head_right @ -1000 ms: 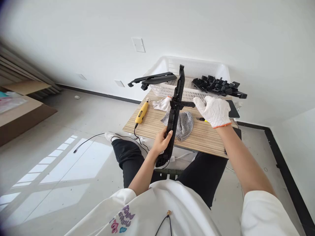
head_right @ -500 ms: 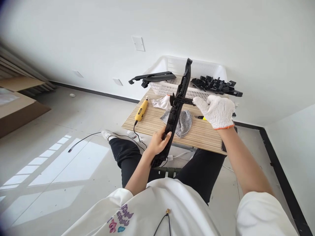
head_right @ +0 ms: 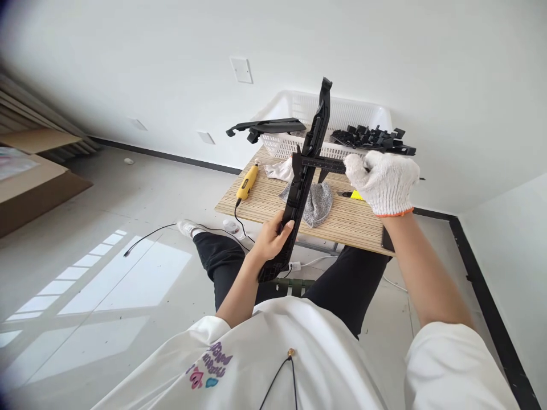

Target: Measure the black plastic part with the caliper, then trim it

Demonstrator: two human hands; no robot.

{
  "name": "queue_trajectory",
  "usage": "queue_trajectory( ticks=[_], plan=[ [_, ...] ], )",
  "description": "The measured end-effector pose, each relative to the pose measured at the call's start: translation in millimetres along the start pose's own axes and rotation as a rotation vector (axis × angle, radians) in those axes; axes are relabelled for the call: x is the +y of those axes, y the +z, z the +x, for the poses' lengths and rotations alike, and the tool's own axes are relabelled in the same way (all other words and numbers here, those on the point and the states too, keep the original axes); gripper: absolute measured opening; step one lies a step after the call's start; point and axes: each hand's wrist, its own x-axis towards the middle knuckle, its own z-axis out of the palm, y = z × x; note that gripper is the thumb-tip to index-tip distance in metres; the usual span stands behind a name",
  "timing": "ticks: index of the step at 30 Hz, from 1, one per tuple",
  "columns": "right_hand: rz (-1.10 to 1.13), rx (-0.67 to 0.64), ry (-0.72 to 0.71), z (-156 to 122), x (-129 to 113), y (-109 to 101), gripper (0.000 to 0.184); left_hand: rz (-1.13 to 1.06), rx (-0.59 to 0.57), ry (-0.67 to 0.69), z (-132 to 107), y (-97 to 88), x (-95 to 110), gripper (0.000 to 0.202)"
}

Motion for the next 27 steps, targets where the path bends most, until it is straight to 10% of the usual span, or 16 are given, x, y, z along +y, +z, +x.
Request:
queue_trajectory(
  ticks=[14, 27],
  plan=[
    [-0.024, -0.038, -0.174, -7, 7, 7, 0.054, -0.409, -0.067, -0.086, -16, 3.3, 23, 0.04],
    [0.046, 0.084, 0.047, -10, -4, -2, 0.073, -0.377, -0.049, -0.136, -30, -5.1, 47, 0.039]
  ],
)
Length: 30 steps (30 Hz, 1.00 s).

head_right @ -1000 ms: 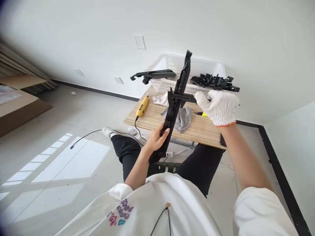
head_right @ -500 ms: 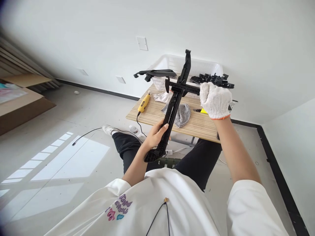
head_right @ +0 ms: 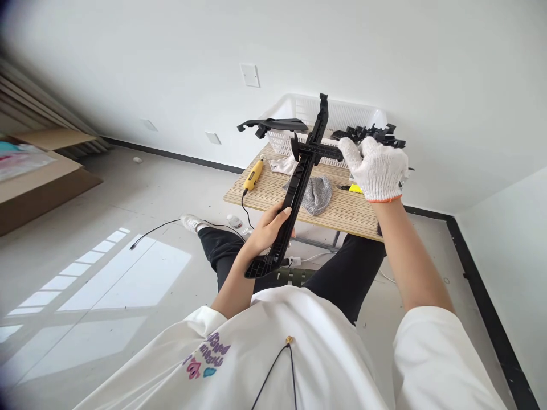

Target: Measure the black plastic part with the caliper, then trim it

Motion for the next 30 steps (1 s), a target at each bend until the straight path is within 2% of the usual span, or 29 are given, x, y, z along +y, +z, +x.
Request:
queue_trajectory(
  ticks=[9, 17, 24, 30],
  plan=[
    [0.032, 0.04, 0.024, -2, -4, -8, 0.076, -0.01, -0.009, -0.012, -9, 4.0, 10, 0.035],
    [0.043, -0.122, 0.014, -6, -8, -17, 0.076, 0.019, -0.006, 0.021, -9, 1.4, 9, 0.038],
    [0.056, -0.116, 0.001, -4, -8, -21, 0.075, 0.032, -0.016, 0.019, -7, 3.5, 8, 0.037],
    [-0.021, -0.149, -0.036, -3, -8, -20, 0.07, 0.018, -0.014, 0.004, -4, 4.7, 6, 0.037]
  ],
)
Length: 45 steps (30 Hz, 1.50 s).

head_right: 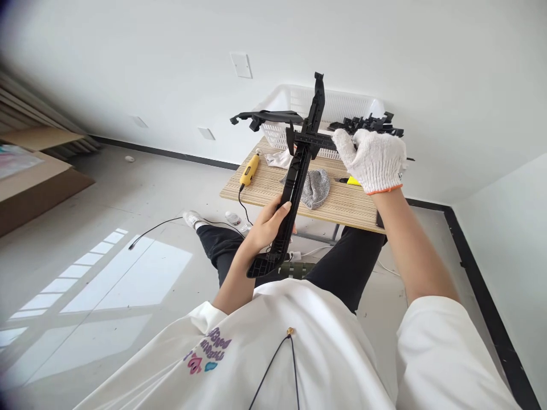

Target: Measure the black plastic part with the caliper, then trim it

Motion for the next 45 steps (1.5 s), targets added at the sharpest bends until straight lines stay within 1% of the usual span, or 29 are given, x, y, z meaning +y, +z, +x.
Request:
queue_trajectory(
  ticks=[3, 5, 6, 10, 13, 19, 25, 30, 35, 40, 45],
  plan=[
    [-0.062, -0.036, -0.111, 0, 3, 3, 0.057, -0.011, -0.001, -0.016, 0, 0.1, 0, 0.035],
    [-0.086, -0.035, -0.152, 0, 4, 5, 0.054, -0.028, -0.002, -0.02, 1, 0.6, 0, 0.035],
    [-0.087, -0.028, -0.135, 0, 3, 6, 0.055, -0.037, -0.004, -0.021, 1, 0.9, -1, 0.034],
    [-0.036, 0.006, 0.015, 1, 0, 11, 0.063, -0.063, -0.008, -0.042, 3, 1.8, -1, 0.033],
    [-0.001, 0.015, 0.046, 2, -1, 14, 0.065, -0.06, -0.011, -0.056, 5, 1.5, -2, 0.034],
    [-0.001, -0.033, 0.029, 6, 1, 22, 0.07, -0.053, -0.035, -0.065, 10, -0.2, -7, 0.037],
    [0.01, -0.062, 0.031, 9, -3, 26, 0.067, -0.057, -0.024, -0.076, 12, -3.2, -13, 0.038],
    [0.023, -0.098, 0.035, 11, -7, 29, 0.071, -0.015, -0.019, -0.065, 15, -6.7, -18, 0.038],
    [0.003, -0.127, 0.035, 12, -7, 38, 0.076, 0.037, -0.038, -0.05, 18, -10.8, -23, 0.038],
    [-0.017, -0.189, -0.09, 7, -6, 44, 0.075, 0.129, -0.028, -0.022, 21, -14.9, -26, 0.036],
    [0.086, -0.152, -0.013, 0, -5, 51, 0.081, 0.213, -0.024, -0.01, 24, -15.5, -30, 0.031]
  ],
)
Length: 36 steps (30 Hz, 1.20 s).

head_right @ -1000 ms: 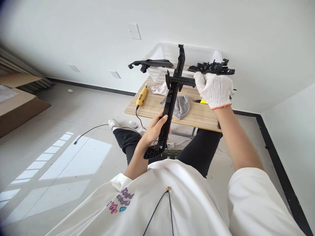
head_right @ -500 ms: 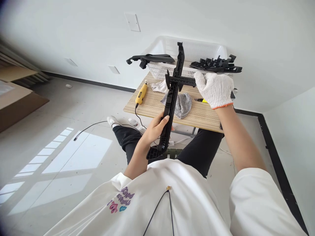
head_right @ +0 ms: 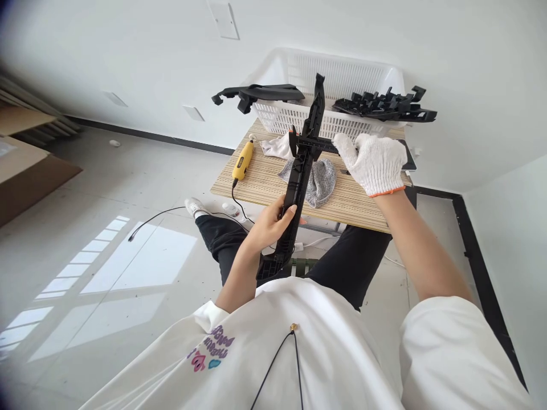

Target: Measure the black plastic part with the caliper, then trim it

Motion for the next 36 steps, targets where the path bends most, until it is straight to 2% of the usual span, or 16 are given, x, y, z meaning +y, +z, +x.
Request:
queue_trajectory(
  ticks=[6, 12, 17, 24, 30, 33, 36],
  plan=[
    [-0.016, -0.035, 0.001, -3, 2, 4, 0.071, 0.064, -0.033, 0.005, 1, 2.0, -1, 0.028],
    [0.005, -0.078, -0.069, -9, 0, 14, 0.061, -0.153, -0.078, -0.022, -1, 2.2, 1, 0.036],
    [-0.01, -0.07, -0.14, -20, -8, 24, 0.051, -0.219, -0.015, -0.042, -2, 4.1, 3, 0.038],
    [-0.168, -0.144, -0.193, -29, -22, 17, 0.05, -0.251, 0.042, -0.014, 2, 8.2, 3, 0.037],
    [-0.183, -0.175, -0.205, -25, -17, 14, 0.048, -0.232, 0.029, -0.001, 3, 9.2, 1, 0.036],
    [-0.146, -0.194, -0.261, -22, -12, 7, 0.049, -0.218, 0.037, -0.013, 2, 8.0, 3, 0.036],
    [-0.198, -0.253, -0.383, -21, -10, -3, 0.053, -0.213, 0.041, -0.033, 1, 6.4, 4, 0.034]
  ],
)
